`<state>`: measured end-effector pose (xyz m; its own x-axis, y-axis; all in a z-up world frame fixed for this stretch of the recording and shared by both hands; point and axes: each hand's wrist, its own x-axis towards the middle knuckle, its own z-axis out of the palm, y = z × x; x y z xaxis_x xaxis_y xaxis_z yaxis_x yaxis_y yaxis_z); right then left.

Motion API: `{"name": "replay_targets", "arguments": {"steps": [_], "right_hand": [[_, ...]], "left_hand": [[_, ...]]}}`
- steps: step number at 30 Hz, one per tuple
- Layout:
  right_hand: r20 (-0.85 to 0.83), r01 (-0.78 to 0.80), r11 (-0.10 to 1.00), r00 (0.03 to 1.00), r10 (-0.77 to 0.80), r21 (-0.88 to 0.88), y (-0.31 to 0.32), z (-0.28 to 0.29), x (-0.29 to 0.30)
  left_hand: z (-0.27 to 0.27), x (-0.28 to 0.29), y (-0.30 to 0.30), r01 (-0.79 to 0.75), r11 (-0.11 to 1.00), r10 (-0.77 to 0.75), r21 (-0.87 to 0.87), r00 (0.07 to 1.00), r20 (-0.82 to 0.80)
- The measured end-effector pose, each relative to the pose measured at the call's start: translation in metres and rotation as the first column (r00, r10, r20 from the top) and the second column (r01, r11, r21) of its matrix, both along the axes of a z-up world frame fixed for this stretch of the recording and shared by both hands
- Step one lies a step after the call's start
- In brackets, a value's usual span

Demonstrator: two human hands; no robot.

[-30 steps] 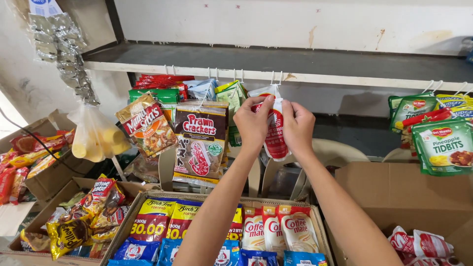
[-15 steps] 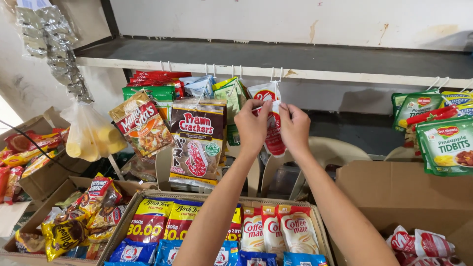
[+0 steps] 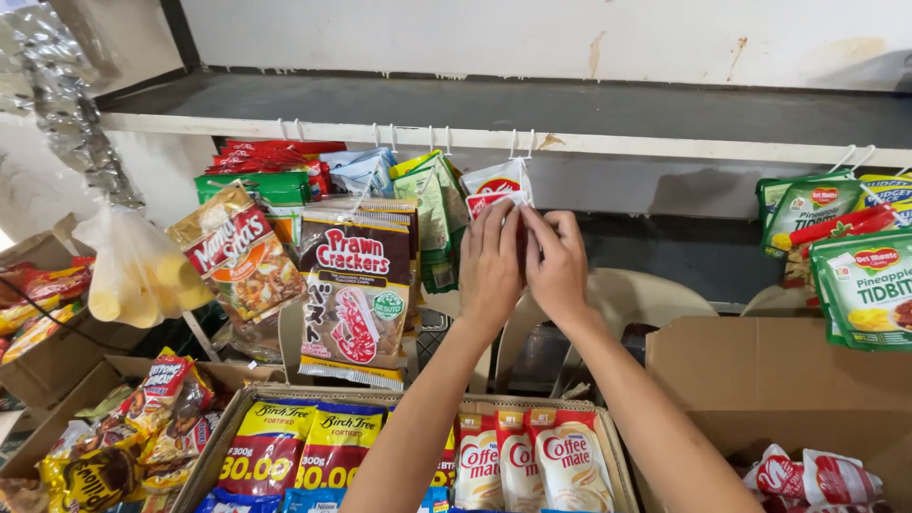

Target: Organizing and stocking food packets and sachets in a grocery store.

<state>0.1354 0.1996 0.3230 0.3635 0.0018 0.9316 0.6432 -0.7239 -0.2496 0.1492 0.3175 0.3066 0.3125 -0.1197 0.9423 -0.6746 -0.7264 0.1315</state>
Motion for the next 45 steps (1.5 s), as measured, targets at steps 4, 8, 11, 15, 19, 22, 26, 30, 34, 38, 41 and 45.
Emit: {"name": "replay_targets", "arguments": {"steps": [4,8,11,15,19,22,26,30,34,38,41,45], "right_hand": [[-0.026,0.033,0.998,0.999,-0.034,-0.050,-0.005,0.001,0.015],[-0.021,0.078,0.989,0.996,-0.082,-0.129,-0.012,0.001,0.037],[-0.097,0.054,0.988,0.993,-0.069,-0.147,-0.014,0.002,0.051],[-0.311,-0.050,0.987,0.950,0.000,-0.153,-0.018,0.012,0.060],[-0.414,-0.109,0.984,0.909,0.041,-0.143,-0.029,0.006,0.056],[-0.422,-0.145,0.978,0.904,0.069,-0.151,-0.041,-0.001,0.043],[-0.446,-0.261,0.951,0.880,0.162,-0.168,-0.050,0.000,0.008],[-0.441,-0.354,0.909,0.867,0.231,-0.220,-0.064,-0.004,-0.028],[-0.484,-0.353,0.917,0.845,0.227,-0.187,-0.090,-0.021,-0.073],[-0.502,-0.329,0.935,0.836,0.221,-0.136,-0.124,-0.026,-0.121],[-0.549,-0.270,0.962,0.811,0.202,-0.044,-0.153,-0.030,-0.152],[-0.584,-0.152,0.986,0.795,0.164,0.070,-0.207,-0.047,-0.181]], "left_hand": [[-0.006,0.024,-0.007,-0.041,0.995,0.041,0.092,0.999,-0.005],[-0.007,0.049,-0.017,-0.065,0.993,0.068,0.098,0.997,-0.030],[-0.010,0.064,-0.018,-0.124,0.985,0.131,0.122,0.990,-0.054],[-0.013,0.076,-0.020,-0.218,0.949,0.242,0.229,0.967,-0.080],[-0.016,0.063,-0.023,-0.250,0.915,0.301,0.318,0.946,-0.123],[-0.020,0.049,-0.029,-0.272,0.893,0.340,0.359,0.930,-0.142],[-0.028,0.020,-0.034,-0.348,0.832,0.432,0.432,0.895,-0.112],[-0.031,-0.014,-0.040,-0.340,0.809,0.444,0.480,0.888,-0.121],[-0.019,-0.067,-0.051,-0.178,0.849,0.338,0.497,0.907,-0.252],[-0.055,-0.090,-0.085,-0.091,0.851,0.232,0.516,0.949,-0.215],[-0.077,-0.110,-0.113,-0.041,0.863,0.164,0.503,0.965,-0.203],[-0.096,-0.137,-0.156,0.067,0.898,0.039,0.434,0.972,-0.230]]}}
